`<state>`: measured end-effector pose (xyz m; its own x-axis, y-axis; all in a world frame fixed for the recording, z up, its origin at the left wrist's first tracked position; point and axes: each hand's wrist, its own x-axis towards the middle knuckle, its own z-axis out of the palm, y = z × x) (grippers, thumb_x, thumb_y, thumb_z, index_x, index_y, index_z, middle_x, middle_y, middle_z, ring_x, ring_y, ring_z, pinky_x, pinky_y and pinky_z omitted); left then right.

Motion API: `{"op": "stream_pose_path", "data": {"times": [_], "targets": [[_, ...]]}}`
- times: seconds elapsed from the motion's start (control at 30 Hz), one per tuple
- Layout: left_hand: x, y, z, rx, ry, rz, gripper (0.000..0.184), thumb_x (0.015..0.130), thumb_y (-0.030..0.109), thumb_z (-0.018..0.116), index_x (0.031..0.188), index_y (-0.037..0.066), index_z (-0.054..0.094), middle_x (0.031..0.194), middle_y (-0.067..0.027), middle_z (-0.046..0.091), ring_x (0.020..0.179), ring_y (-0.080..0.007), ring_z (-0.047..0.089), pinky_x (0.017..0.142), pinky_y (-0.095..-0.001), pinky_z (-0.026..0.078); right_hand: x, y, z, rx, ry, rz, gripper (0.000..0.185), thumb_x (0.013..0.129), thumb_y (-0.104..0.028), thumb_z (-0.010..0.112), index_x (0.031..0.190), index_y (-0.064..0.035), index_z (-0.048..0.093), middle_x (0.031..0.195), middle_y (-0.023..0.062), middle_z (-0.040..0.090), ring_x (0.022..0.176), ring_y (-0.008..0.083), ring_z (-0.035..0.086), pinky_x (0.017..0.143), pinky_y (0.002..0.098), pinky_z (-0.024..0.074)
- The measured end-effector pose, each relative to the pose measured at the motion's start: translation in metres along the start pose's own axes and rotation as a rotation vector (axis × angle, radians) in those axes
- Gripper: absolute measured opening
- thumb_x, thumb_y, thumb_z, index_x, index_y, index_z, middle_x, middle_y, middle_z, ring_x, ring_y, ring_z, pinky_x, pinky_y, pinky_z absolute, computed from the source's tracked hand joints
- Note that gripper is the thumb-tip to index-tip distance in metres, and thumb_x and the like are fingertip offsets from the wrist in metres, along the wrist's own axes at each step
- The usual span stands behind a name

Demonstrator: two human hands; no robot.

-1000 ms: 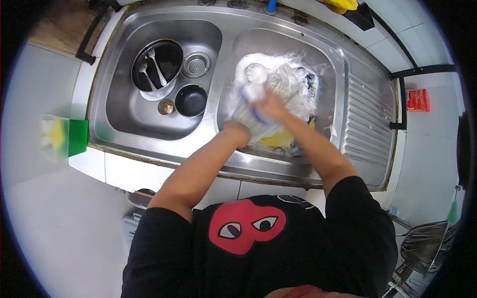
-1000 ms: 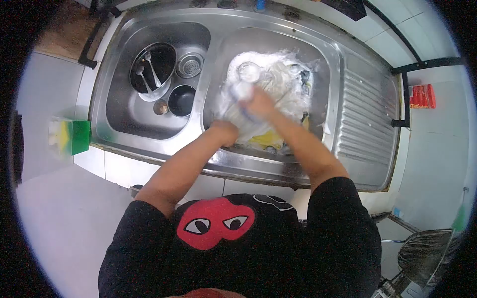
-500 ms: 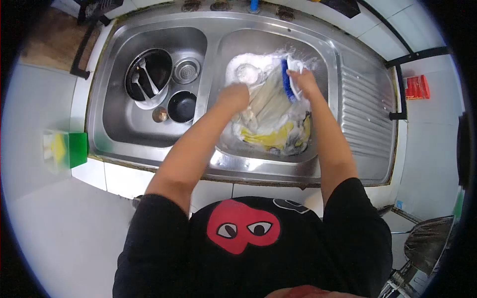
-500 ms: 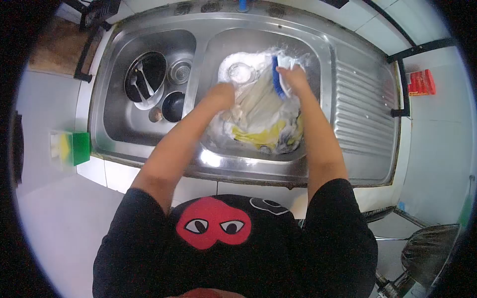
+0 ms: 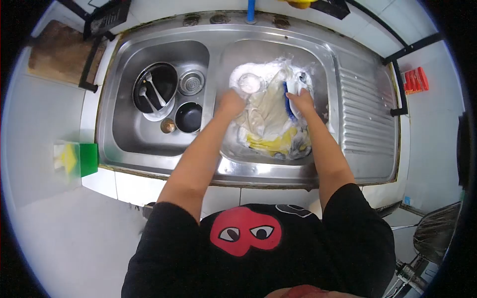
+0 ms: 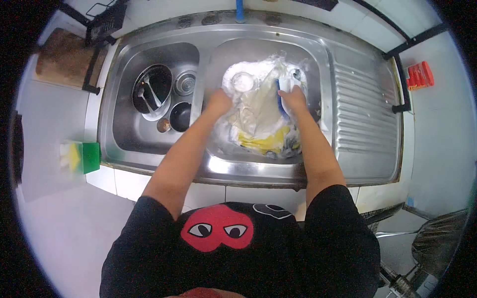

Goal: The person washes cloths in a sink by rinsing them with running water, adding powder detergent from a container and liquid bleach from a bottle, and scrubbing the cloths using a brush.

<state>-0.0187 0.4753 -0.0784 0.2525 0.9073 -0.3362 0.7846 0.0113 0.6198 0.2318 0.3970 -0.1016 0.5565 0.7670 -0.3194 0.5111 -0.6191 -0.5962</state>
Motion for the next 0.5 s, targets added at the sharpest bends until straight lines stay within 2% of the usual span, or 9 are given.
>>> {"op": "stream_pose_path", "data": {"times": [0.03,0.13,0.23,0.27,0.33,0.37,0.47,0.5], "targets": [[0.006,-0.003,0.014,0.185,0.002,0.065,0.038,0.074,0.022,0.06,0.101,-0.005,0.057,0.1,-0.0253,0.059,0.094,-0.0373,0.058,0.081,-0.0407,0.046,-0.002,-0.005,0.001,-0.009,-0.018,-0.012,0.061,0.066,-0.04,0.07,0.1,0.0067,0.052,0.1,0.025,0.058,0.094,0.0348,0.058,0.08,0.0389,0.0443],[0.011,0.01,0.045,0.026,0.037,-0.032,0.045,0.073,0.026,0.064,0.104,-0.005,0.056,0.106,-0.023,0.057,0.097,-0.0371,0.056,0.082,-0.0385,0.047,-0.01,-0.005,0.0,-0.089,-0.077,-0.06,0.063,0.066,-0.041,0.071,0.104,0.0062,0.051,0.102,0.0248,0.057,0.096,0.0339,0.057,0.082,0.038,0.0438],[0.0,0.006,0.062,0.164,-0.079,0.237,0.041,0.074,0.025,0.062,0.102,-0.004,0.056,0.103,-0.0219,0.059,0.097,-0.0367,0.057,0.082,-0.0391,0.047,-0.017,0.002,-0.004,-0.225,-0.163,-0.102,0.07,0.066,-0.041,0.07,0.112,0.006,0.048,0.108,0.025,0.055,0.102,0.0338,0.054,0.086,0.0367,0.0423],[0.003,0.007,0.062,0.124,-0.027,0.166,0.037,0.075,0.023,0.06,0.101,-0.003,0.057,0.101,-0.0206,0.06,0.096,-0.0361,0.058,0.083,-0.04,0.046,-0.014,0.006,-0.008,-0.26,-0.122,-0.117,0.069,0.066,-0.041,0.07,0.112,0.006,0.048,0.109,0.0249,0.055,0.102,0.0341,0.054,0.086,0.0369,0.0423],[-0.016,0.029,0.011,0.062,0.066,0.017,0.031,0.076,0.02,0.057,0.099,-0.001,0.058,0.096,-0.0181,0.062,0.093,-0.035,0.059,0.084,-0.0419,0.044,-0.01,0.019,-0.011,-0.314,-0.053,-0.136,0.069,0.067,-0.041,0.069,0.112,0.0061,0.047,0.109,0.0248,0.055,0.103,0.0346,0.054,0.087,0.0374,0.0423],[-0.028,0.028,-0.008,0.204,0.015,0.076,0.027,0.077,0.018,0.056,0.098,0.001,0.059,0.094,-0.0161,0.063,0.091,-0.0333,0.06,0.084,-0.0433,0.043,-0.01,0.012,-0.017,-0.223,-0.1,-0.09,0.065,0.068,-0.038,0.067,0.112,0.0057,0.048,0.107,0.0242,0.056,0.101,0.0348,0.055,0.086,0.0381,0.0426],[-0.069,0.014,-0.028,0.618,-0.134,0.272,0.02,0.078,0.015,0.052,0.091,0.006,0.063,0.088,-0.0106,0.065,0.088,-0.0282,0.062,0.084,-0.0456,0.041,-0.042,-0.04,-0.015,-0.255,-0.057,-0.11,0.062,0.069,-0.036,0.066,0.112,0.0051,0.048,0.104,0.0247,0.057,0.098,0.035,0.056,0.085,0.0382,0.0433],[-0.085,0.008,-0.022,0.741,-0.176,0.343,0.018,0.078,0.015,0.051,0.086,0.007,0.064,0.086,-0.009,0.066,0.089,-0.0263,0.062,0.083,-0.0451,0.042,-0.041,-0.039,0.006,-0.231,0.002,-0.242,0.072,0.069,-0.043,0.067,0.116,0.0062,0.046,0.105,0.0249,0.057,0.099,0.0363,0.055,0.086,0.0372,0.0434]]}}
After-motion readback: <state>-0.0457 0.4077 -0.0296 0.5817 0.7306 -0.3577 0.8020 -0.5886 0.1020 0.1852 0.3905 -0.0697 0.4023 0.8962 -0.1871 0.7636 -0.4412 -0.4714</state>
